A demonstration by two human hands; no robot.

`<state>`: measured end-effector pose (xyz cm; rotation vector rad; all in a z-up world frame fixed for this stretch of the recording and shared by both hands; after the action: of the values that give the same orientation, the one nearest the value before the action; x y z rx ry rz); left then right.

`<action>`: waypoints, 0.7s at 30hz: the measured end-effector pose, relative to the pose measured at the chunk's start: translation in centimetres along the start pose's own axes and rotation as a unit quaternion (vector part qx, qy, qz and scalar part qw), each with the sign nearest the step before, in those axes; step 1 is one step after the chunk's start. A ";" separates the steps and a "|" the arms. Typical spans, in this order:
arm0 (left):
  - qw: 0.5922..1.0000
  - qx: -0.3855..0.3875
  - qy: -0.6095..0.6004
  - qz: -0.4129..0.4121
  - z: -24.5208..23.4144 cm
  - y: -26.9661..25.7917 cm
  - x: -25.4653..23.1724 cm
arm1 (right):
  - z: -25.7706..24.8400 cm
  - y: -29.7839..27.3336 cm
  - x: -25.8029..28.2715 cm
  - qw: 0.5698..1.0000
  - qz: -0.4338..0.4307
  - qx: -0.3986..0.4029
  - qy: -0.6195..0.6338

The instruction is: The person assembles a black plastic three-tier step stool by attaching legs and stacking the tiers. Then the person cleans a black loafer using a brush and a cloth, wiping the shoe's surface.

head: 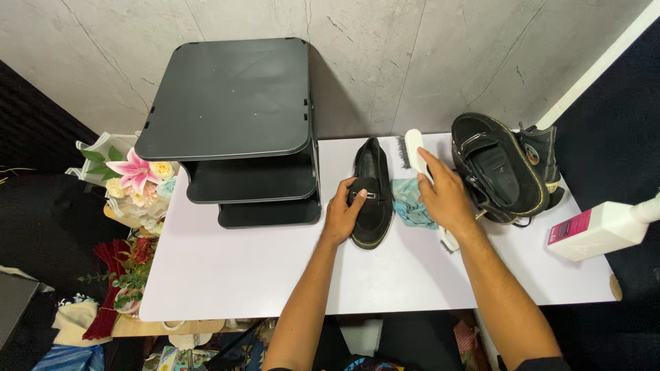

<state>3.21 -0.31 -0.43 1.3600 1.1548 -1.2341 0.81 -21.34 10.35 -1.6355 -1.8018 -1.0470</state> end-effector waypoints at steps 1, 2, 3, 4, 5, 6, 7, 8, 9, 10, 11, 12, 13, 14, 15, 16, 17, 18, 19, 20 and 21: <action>1.000 0.000 -0.001 -0.008 0.0 0.0 0.1 | 0.6 -0.6 -0.1 1.000 0.000 -0.001 0.004; 1.000 0.000 -0.003 -0.015 0.0 0.1 0.3 | 1.1 -1.2 -0.3 1.000 0.001 -0.002 0.008; 1.000 0.000 -0.019 -0.012 0.0 0.2 0.4 | 1.8 -1.7 -0.6 0.999 0.032 0.017 0.020; 0.999 0.001 -0.035 -0.009 0.1 0.3 0.5 | 2.5 -2.1 -0.8 0.997 0.063 0.036 0.032; 0.999 0.003 -0.050 -0.005 0.1 0.5 0.7 | 3.1 -2.6 -1.2 0.993 0.095 0.054 0.044; 0.998 0.001 -0.059 0.003 0.2 0.5 0.8 | 3.7 -2.9 -1.3 0.991 0.093 0.075 0.054; 0.998 -0.001 -0.067 0.012 0.2 0.5 0.9 | 4.3 -3.2 -1.3 0.989 0.091 0.095 0.063; 0.997 -0.002 -0.075 0.020 0.2 0.6 1.0 | 4.7 -3.3 -1.4 0.987 0.089 0.115 0.072; 0.997 -0.001 -0.071 0.020 0.3 0.6 1.2 | 4.7 -3.3 -1.4 0.991 0.075 0.096 0.054; 0.998 0.001 -0.066 0.020 0.3 0.7 1.3 | 4.8 -3.2 -1.4 0.995 0.061 0.077 0.036; 0.998 0.001 -0.063 0.019 0.2 0.6 1.4 | 4.8 -3.2 -1.4 0.997 0.047 0.059 0.017; 0.998 0.002 -0.066 0.019 0.3 0.7 1.5 | 4.7 -3.2 -1.6 0.997 0.053 0.048 0.021; 0.997 0.003 -0.068 0.019 0.3 0.7 1.7 | 4.7 -3.0 -1.8 0.997 0.058 0.037 0.024; 0.997 0.004 -0.071 0.019 0.3 0.8 1.8 | 4.6 -2.8 -2.1 0.997 0.064 0.026 0.028; 0.997 0.003 -0.071 0.010 0.3 0.9 1.9 | 4.5 -2.5 -2.4 0.997 0.067 0.012 0.047; 0.997 0.002 -0.071 0.001 0.3 1.0 2.1 | 4.2 -2.2 -2.8 0.995 0.070 -0.001 0.066; 0.997 0.001 -0.071 -0.008 0.3 1.1 2.3 | 4.0 -1.8 -3.3 0.994 0.074 -0.015 0.085; 0.996 0.001 -0.085 0.001 0.3 1.2 2.4 | 3.7 -1.1 -3.7 0.996 0.045 -0.043 0.066; 0.995 0.003 -0.098 0.008 0.3 1.3 2.5 | 3.4 -0.2 -4.3 0.996 0.018 -0.071 0.048; 0.994 0.005 -0.111 0.015 0.3 1.3 2.6 | 3.2 0.7 -4.9 0.995 -0.009 -0.098 0.030; 0.992 0.004 -0.120 0.030 0.4 1.3 2.7 | 3.3 2.1 -6.0 0.986 0.033 -0.093 0.135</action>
<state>4.60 -0.68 -3.04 1.2062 0.9357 -1.3200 4.30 -22.36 4.22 -1.5567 -1.5030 -1.3684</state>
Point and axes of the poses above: each hand's wrist, its own y-axis towards the middle knuckle, its own z-axis out of the palm, x = y × z, the point moved 3 cm from there along y, towards the middle knuckle, and after that the axes turned 2 degrees about -z, right-handed, at the moved point
